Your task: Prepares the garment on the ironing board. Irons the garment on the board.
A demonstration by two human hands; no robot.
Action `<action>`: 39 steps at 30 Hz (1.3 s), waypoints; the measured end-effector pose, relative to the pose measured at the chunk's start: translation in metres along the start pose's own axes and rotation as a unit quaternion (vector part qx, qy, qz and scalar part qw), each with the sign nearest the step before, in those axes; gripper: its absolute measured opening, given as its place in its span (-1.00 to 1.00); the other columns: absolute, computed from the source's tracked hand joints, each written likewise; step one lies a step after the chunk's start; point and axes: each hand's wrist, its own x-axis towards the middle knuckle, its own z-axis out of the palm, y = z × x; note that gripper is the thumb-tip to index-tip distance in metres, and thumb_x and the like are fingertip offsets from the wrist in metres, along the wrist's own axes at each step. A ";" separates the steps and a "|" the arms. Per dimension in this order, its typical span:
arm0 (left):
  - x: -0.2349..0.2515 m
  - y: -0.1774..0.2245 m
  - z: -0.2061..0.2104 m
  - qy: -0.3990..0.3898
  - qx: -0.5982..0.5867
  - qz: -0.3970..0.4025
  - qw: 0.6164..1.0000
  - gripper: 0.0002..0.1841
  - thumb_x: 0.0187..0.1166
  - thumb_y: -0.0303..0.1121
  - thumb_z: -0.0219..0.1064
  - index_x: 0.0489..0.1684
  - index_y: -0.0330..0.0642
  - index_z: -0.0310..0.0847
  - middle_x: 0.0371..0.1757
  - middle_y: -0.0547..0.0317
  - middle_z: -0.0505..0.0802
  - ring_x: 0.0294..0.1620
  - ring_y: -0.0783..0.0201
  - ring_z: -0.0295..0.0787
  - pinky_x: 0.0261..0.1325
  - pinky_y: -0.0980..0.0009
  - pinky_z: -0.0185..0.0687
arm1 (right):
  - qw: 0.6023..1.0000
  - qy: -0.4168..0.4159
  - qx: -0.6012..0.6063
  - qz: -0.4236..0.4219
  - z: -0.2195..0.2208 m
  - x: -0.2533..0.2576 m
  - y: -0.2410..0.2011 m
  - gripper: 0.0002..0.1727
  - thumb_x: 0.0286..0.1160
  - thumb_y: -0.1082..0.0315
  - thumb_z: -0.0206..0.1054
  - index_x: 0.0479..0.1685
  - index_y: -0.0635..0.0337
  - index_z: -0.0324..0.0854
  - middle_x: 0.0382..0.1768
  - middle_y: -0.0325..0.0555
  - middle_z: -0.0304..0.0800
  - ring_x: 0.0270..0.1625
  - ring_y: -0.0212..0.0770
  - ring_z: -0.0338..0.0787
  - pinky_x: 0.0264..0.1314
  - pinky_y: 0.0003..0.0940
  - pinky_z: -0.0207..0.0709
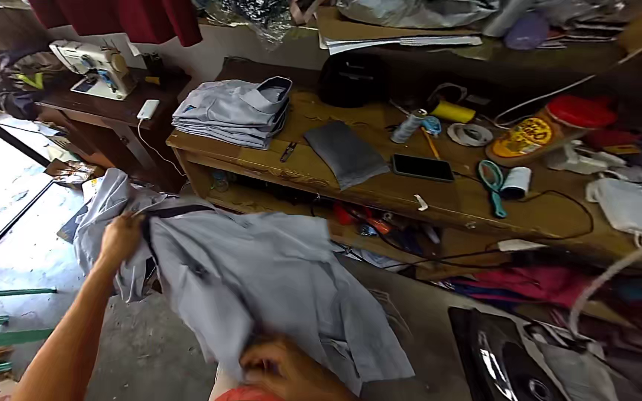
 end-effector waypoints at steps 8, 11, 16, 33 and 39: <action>-0.058 0.020 0.096 0.014 -0.030 0.104 0.994 -0.38 0.56 -0.19 0.40 0.55 -0.38 0.47 0.53 -0.50 0.57 0.61 -0.42 0.42 0.65 -0.30 0.29 | 0.859 0.286 -0.361 0.225 -0.075 -0.102 0.101 0.03 -0.07 -0.32 0.65 0.54 0.08 0.61 0.58 0.32 0.51 0.56 0.48 0.49 0.42 0.55 0.37; -0.140 0.067 0.148 -0.032 -0.067 0.187 0.980 -0.54 0.56 -0.17 0.39 0.24 -0.38 0.70 0.27 -0.33 0.77 0.42 -0.24 0.64 0.56 -0.12 0.48 | 0.836 0.334 -0.355 0.251 -0.089 -0.115 0.124 0.27 -0.21 -0.37 0.66 0.71 0.15 0.41 0.68 0.43 0.33 0.59 0.62 0.40 0.38 0.69 0.27; -0.240 0.103 0.211 -0.252 -0.106 0.371 0.887 -0.65 0.62 -0.19 0.40 0.16 -0.27 0.77 0.13 -0.15 0.88 0.26 -0.06 0.83 0.37 0.00 0.70 | 0.830 0.304 -0.317 0.344 -0.125 -0.121 0.126 -0.25 0.20 0.04 0.66 0.27 0.46 0.64 0.22 0.60 0.65 0.32 0.63 0.60 0.32 0.62 0.35; -0.141 -0.022 0.197 0.100 0.032 0.223 0.969 -0.50 0.44 0.12 0.40 0.29 0.15 0.81 0.42 -0.03 0.79 0.45 -0.14 0.69 0.45 -0.25 0.53 | 0.895 0.292 0.269 0.207 -0.085 0.097 0.022 -0.71 0.80 0.25 0.01 0.05 0.04 0.68 -0.23 -0.33 0.94 -0.22 -0.48 0.90 -0.17 -0.50 0.82; 0.016 -0.130 0.070 0.079 0.011 0.069 0.994 -0.54 0.72 -0.20 0.10 0.52 -0.12 0.62 0.58 -0.17 0.65 0.66 -0.23 0.47 0.67 -0.29 0.22 | 0.950 0.126 0.209 0.195 -0.033 0.295 0.001 -0.60 0.91 0.19 -0.03 0.36 0.31 0.50 -0.02 -0.07 0.87 -0.05 -0.24 0.90 0.03 -0.25 0.84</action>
